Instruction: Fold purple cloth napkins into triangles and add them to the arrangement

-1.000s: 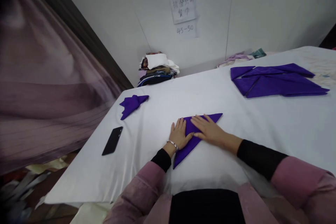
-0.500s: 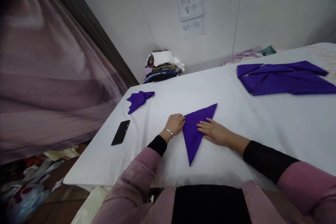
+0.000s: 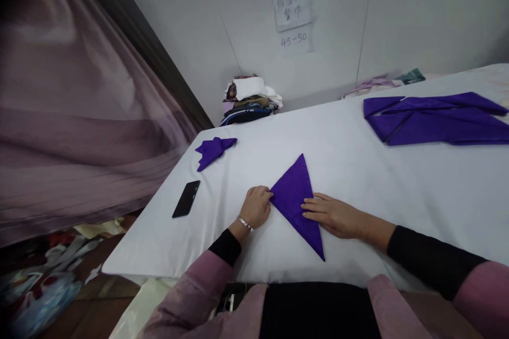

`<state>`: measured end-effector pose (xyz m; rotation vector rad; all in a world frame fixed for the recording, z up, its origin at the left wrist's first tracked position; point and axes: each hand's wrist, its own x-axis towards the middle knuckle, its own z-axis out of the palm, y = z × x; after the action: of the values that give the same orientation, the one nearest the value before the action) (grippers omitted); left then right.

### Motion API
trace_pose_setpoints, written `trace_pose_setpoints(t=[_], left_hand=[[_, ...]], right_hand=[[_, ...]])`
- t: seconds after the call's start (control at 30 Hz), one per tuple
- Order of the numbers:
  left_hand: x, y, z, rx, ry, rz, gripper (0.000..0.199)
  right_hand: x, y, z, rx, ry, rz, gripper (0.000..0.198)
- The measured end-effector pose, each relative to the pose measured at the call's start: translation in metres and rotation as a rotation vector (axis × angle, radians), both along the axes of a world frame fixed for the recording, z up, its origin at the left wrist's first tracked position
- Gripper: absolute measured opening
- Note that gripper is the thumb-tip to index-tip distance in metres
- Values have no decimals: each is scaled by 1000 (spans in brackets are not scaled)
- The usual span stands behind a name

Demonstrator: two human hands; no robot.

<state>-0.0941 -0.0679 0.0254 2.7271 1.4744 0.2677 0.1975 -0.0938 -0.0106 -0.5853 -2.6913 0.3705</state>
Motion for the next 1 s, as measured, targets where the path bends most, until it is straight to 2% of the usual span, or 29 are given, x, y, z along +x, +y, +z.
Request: trace_pose_setpoints(t=[0.2, 0.33, 0.43, 0.57, 0.67, 0.8, 1.0], left_hand=[[-2, 3, -3, -9, -24, -18, 38], [-3, 3, -4, -9, -43, -21, 37], [-5, 1, -2, -22, -66, -13, 34], [-9, 2, -4, -41, -140, -32, 38], [-10, 9, -11, -54, -225, -2, 35], [-7, 22, -20, -85, -357, 93, 12], [-1, 29, -22, -132, -449, 168, 14]], right_hand=[[-7, 8, -8, -19, 72, 8, 58], [-13, 14, -15, -53, 167, -35, 47], [-18, 12, -7, -285, 315, -178, 34], [-29, 12, 17, -835, 558, -469, 36], [-34, 26, 29, -1119, 711, -578, 35], [-33, 55, 30, -1263, 777, -626, 27], [-29, 79, 25, -1360, 733, -693, 21]])
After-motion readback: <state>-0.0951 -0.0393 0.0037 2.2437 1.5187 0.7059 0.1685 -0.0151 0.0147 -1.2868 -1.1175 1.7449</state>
